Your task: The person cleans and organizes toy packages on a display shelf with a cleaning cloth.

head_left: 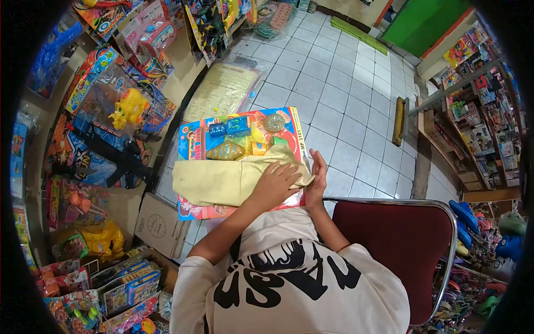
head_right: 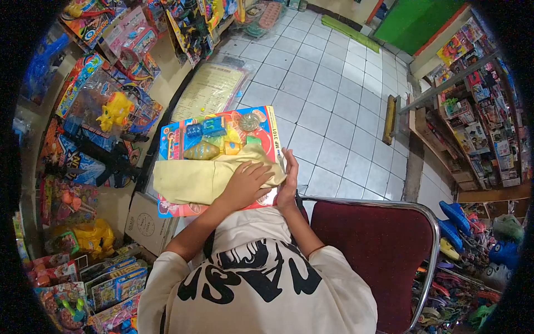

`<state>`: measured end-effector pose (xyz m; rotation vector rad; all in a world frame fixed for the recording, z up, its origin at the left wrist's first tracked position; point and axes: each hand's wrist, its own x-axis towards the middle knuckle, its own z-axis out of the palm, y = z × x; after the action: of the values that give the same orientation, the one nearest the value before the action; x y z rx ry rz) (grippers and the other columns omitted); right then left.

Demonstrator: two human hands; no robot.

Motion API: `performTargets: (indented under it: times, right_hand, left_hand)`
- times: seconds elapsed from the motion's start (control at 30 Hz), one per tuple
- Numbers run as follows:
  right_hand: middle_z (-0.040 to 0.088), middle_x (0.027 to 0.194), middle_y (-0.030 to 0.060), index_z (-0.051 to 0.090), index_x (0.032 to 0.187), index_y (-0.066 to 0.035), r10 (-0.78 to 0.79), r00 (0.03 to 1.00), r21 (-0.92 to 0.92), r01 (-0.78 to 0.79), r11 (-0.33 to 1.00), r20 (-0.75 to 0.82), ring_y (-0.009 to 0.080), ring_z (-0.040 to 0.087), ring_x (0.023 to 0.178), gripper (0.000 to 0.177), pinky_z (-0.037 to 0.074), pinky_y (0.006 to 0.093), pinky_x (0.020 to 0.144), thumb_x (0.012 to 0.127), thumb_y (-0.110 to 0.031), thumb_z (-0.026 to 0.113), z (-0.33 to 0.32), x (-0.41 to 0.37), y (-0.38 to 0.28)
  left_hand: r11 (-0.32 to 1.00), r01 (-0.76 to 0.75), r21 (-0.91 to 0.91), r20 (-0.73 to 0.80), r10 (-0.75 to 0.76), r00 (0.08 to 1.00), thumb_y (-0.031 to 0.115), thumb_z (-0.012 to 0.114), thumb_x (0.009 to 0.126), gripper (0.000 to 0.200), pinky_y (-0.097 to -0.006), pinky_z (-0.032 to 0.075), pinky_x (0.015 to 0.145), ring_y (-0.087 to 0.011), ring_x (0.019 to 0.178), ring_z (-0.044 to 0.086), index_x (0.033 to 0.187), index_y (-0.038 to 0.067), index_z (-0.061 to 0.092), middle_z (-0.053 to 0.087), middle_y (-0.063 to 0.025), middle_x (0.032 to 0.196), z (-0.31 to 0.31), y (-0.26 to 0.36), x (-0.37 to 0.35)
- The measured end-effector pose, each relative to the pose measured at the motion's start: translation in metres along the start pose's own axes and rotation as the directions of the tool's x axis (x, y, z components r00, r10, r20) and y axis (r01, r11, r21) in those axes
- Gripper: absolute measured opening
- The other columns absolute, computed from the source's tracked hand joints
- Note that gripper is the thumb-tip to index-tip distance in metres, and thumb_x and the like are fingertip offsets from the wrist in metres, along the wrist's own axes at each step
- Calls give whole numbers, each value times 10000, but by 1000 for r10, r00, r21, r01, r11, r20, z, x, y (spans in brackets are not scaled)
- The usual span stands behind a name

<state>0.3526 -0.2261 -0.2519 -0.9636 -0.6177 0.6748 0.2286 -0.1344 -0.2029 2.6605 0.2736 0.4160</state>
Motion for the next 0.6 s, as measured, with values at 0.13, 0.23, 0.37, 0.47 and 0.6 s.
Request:
performTargets:
  times: [0.13,0.23,0.37,0.47,0.6]
  right_hand:
    - [319,1431,177,248,1406,-18,-4,999,-59,1,998,-46,247,226,1376,765,107,388,1139,893,-580,326,3,-3,0]
    - [319,1432,176,251,1405,-18,-4,998,-92,-1,996,-57,245,226,1376,764,106,386,1138,895,-583,325,4,-2,-1]
    - [319,1434,174,255,1403,-20,-1,998,-125,-7,992,-65,243,227,1375,764,104,382,1137,897,-586,324,3,-3,-2]
    - [319,1435,172,258,1402,-20,-3,997,-143,-7,990,-71,242,227,1375,763,103,380,1136,898,-589,324,3,-2,-4]
    - [319,1437,170,263,1401,-21,-1,997,-163,-11,986,-75,240,228,1375,762,101,376,1134,900,-593,323,3,-2,-5]
  left_hand:
    - [986,124,-110,187,-102,977,392,576,842,387,-405,367,955,-235,1092,519,1039,64,629,610,-67,1106,-16,-3,7]
    - [989,88,-122,231,-57,971,387,582,835,366,-394,369,947,-227,1093,521,1021,80,648,632,-57,1061,-21,-13,13]
    - [974,-184,-132,80,196,977,361,568,853,327,-384,350,992,-199,1157,497,1070,131,647,606,-14,1169,-16,-22,-3]
    - [960,-276,-39,94,279,956,345,563,858,303,-378,318,1038,-162,1198,473,1100,180,640,557,25,1257,-26,-18,-22]
    - [959,-279,-53,189,284,940,326,609,821,286,-380,309,1056,-149,1195,470,1068,187,642,541,24,1268,-42,-23,-46]
